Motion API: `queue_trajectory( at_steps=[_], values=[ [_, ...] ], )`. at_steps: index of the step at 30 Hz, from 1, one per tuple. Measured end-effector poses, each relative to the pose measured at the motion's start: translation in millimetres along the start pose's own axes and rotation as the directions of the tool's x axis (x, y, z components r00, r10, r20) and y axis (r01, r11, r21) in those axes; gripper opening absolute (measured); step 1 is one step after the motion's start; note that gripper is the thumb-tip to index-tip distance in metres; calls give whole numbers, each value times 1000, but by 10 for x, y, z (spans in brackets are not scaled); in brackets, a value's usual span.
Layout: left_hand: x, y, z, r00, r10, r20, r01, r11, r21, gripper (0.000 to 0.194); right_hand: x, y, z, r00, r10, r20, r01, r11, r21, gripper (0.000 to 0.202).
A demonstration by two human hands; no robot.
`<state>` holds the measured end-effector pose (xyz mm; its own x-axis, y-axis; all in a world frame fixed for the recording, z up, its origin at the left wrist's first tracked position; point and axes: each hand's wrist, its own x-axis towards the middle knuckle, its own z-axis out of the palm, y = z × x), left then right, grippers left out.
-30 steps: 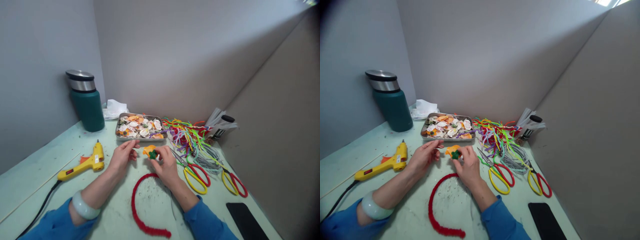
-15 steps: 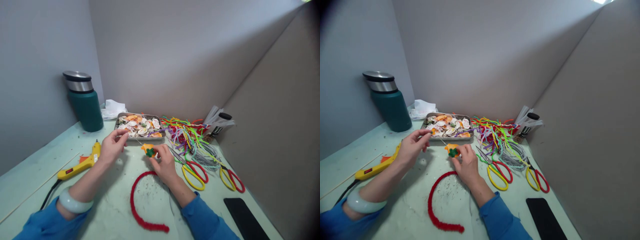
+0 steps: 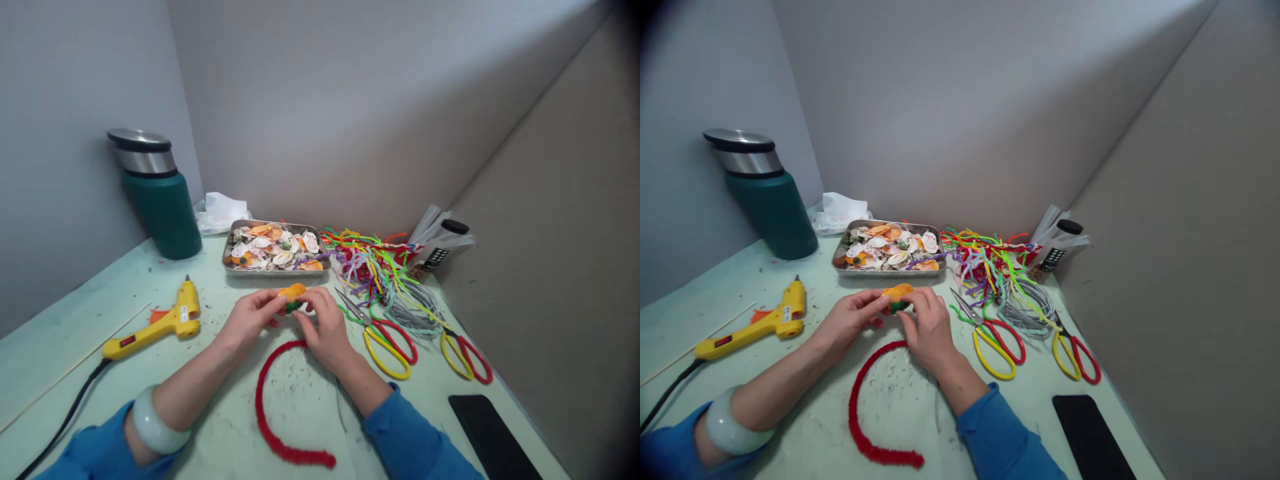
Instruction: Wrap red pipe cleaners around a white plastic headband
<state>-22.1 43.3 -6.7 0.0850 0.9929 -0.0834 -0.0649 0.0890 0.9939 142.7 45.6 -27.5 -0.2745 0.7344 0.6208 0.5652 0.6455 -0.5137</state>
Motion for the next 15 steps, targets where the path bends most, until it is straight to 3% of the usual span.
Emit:
queue_trajectory(
  at_steps=[4,8,15],
  values=[
    [6,-41,18,999,34,-4,-33,998,51,31,1,21,12,1000,9,-25,-9,1000,-19,12],
    [2,-47,28,990,144,-3,-142,980,137,25,-4,30,7,998,-23,-56,19,998,-67,3],
    [-23,-34,22,972,231,-41,-219,956,195,19,-8,7,-32,986,-137,-96,123,983,-138,11]
  ],
)
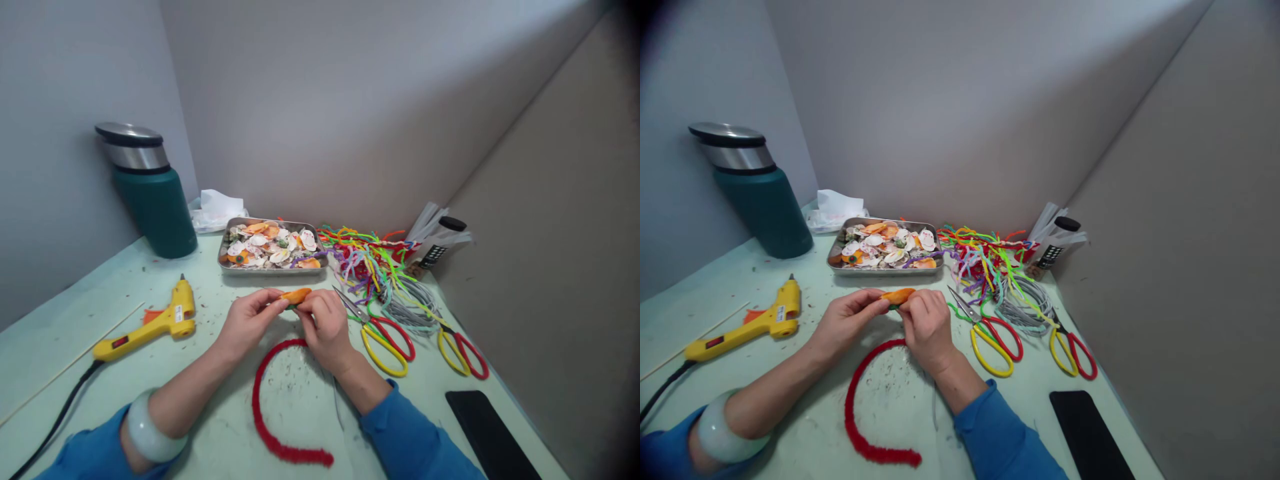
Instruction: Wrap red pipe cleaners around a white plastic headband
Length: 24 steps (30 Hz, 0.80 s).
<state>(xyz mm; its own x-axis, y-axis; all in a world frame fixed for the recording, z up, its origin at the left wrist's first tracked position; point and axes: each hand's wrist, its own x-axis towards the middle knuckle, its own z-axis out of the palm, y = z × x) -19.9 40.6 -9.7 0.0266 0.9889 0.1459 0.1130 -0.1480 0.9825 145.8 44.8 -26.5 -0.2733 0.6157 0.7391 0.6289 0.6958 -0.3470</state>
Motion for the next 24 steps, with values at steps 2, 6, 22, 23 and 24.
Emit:
queue_trajectory(
  at_steps=[2,6,22,23,24],
  values=[
    [3,-2,-5,1000,-5,-9,5,1000,-5,20,6,-4,-4,1000,-3,2,3,1000,5,10],
    [19,1,-15,998,-65,-17,63,996,-58,26,17,-9,10,997,74,-2,-73,995,65,11],
    [-40,-41,74,1000,-17,-5,17,1000,10,28,17,-70,28,992,116,44,-112,990,-82,9],
    [-43,-42,74,1000,-14,-6,14,999,31,28,16,-71,29,992,111,52,-107,991,-85,9],
    [-48,-41,76,1000,-8,-7,9,999,53,28,14,-72,32,992,111,56,-105,990,-93,9]
  ],
)
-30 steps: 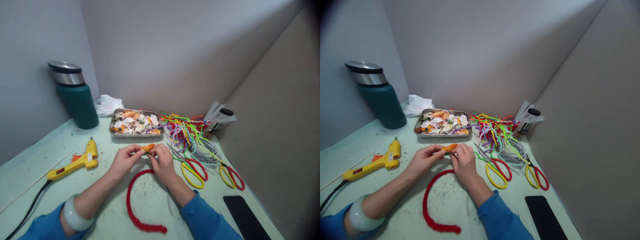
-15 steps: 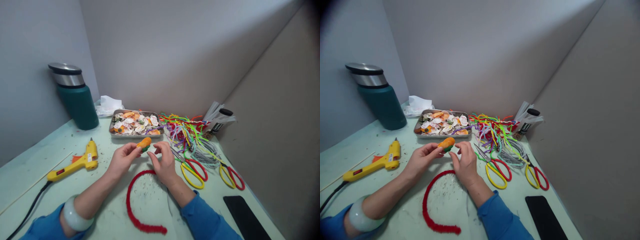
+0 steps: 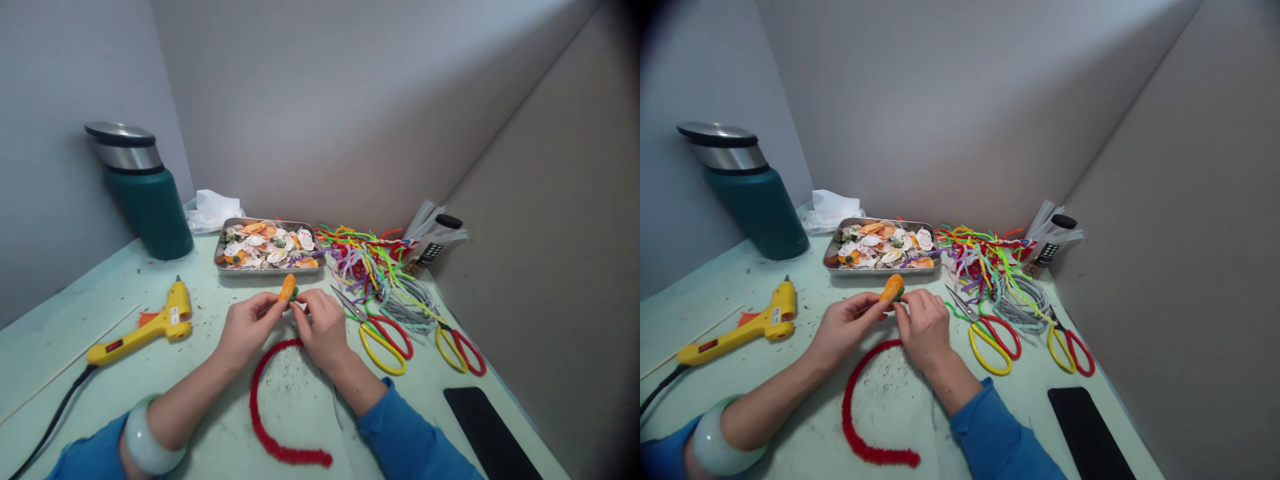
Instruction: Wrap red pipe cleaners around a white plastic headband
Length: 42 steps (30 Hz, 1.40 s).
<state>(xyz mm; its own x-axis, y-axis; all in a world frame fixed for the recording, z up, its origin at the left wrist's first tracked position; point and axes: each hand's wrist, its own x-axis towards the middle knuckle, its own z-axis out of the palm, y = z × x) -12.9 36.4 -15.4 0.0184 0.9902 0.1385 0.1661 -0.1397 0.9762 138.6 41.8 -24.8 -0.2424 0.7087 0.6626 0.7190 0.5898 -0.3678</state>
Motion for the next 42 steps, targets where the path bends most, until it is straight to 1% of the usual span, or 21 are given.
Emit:
queue_trajectory(
  at_steps=[5,8,11,13,16,18,19,21,22,23,24,27,30,34,38,42],
  values=[
    [-26,17,23,999,33,-28,-30,993,117,26,-3,-32,35,1000,17,-10,-18,996,-90,9],
    [-42,26,35,997,68,-24,-62,981,184,26,1,-66,57,999,38,-23,-41,990,-138,9],
    [-50,24,48,997,83,-7,-80,977,199,25,3,-87,69,996,72,-45,-77,989,-130,9],
    [-45,24,56,998,55,-9,-53,986,156,25,6,-89,76,990,124,-69,-128,990,-51,9],
    [-25,53,58,998,-65,2,65,998,-12,28,21,-71,93,967,243,-79,-229,961,156,11],
    [-10,88,50,986,-165,24,167,975,-147,30,37,-47,112,937,345,-48,-315,897,310,11],
    [-5,105,46,978,-207,36,210,956,-205,31,45,-35,122,916,401,-18,-364,848,385,10],
    [0,128,38,963,-262,54,266,917,-297,31,56,-12,138,873,485,58,-446,742,501,8],
    [1,130,36,959,-277,65,282,900,-332,31,57,-5,140,862,501,81,-463,712,528,8],
    [1,127,36,956,-282,75,290,887,-360,31,56,-1,138,864,496,83,-459,712,532,8],
    [0,120,37,956,-281,82,291,877,-384,31,54,1,130,878,474,63,-435,739,514,8],
    [1,92,38,959,-264,100,281,860,-426,30,39,2,90,946,322,-29,-286,875,392,10],
    [12,76,20,952,-292,89,298,821,-487,27,31,19,44,982,184,-50,-160,938,307,6],
    [43,64,-21,938,-338,80,323,764,-559,21,32,67,-5,996,74,-53,-62,978,200,20],
    [72,41,-49,935,-341,95,331,749,-574,21,31,92,-35,999,-27,-47,31,995,92,20],
    [74,30,-63,943,-320,90,313,764,-564,20,28,95,-48,993,-113,-25,114,992,48,18]
  ],
)
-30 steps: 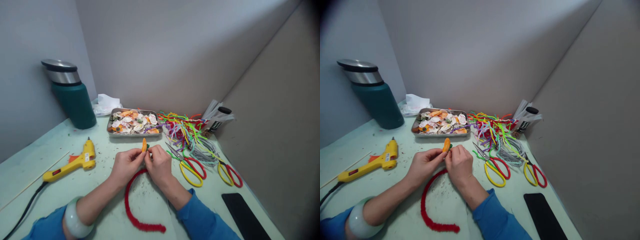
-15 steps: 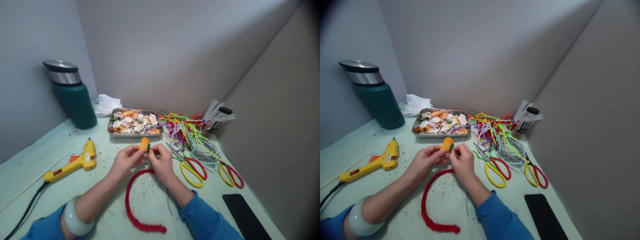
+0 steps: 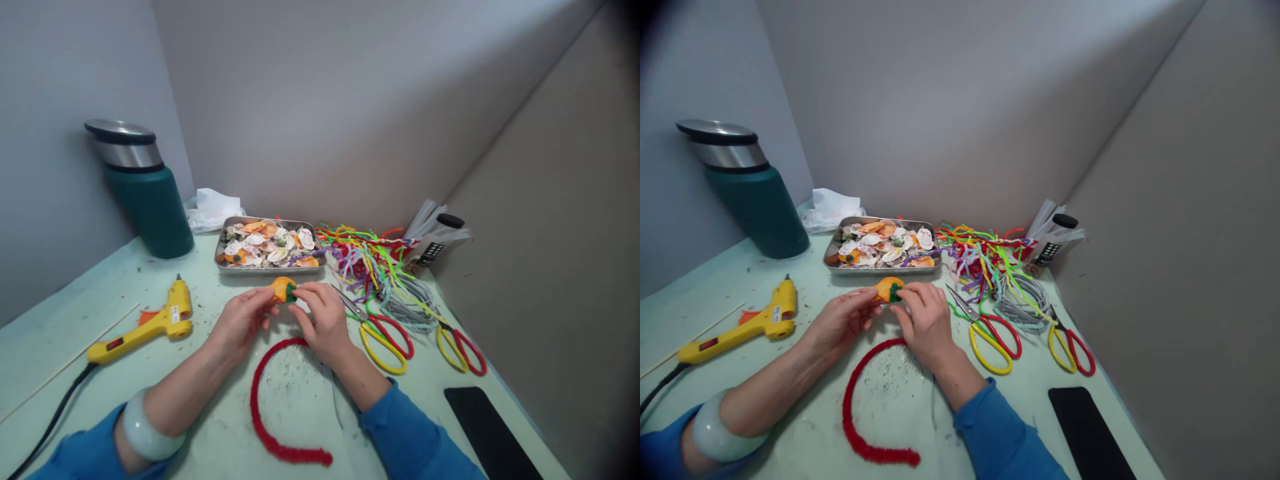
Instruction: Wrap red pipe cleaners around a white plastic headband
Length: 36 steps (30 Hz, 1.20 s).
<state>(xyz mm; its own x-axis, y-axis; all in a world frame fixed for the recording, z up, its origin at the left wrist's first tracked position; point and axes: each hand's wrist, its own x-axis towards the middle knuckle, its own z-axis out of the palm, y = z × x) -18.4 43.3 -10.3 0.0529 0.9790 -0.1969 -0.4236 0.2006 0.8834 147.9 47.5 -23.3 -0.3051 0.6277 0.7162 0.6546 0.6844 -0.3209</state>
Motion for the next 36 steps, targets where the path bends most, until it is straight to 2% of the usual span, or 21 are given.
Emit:
queue_trajectory(
  at_steps=[11,19,24,28,36],
  values=[
    [-26,17,25,999,-38,3,38,998,54,25,-3,-34,16,999,-9,31,9,1000,2,8],
    [-65,16,88,998,-54,-40,58,990,125,25,50,-48,6,990,-116,84,129,978,-163,16],
    [-94,17,132,994,-81,-76,93,980,175,31,56,-75,21,985,-155,76,167,967,-192,17],
    [-93,13,117,993,-100,-58,109,975,192,30,37,-87,29,990,-128,65,137,980,-145,15],
    [-61,-18,59,996,-94,-6,93,969,230,27,16,-5,30,998,-32,63,27,997,72,10]
  ],
)
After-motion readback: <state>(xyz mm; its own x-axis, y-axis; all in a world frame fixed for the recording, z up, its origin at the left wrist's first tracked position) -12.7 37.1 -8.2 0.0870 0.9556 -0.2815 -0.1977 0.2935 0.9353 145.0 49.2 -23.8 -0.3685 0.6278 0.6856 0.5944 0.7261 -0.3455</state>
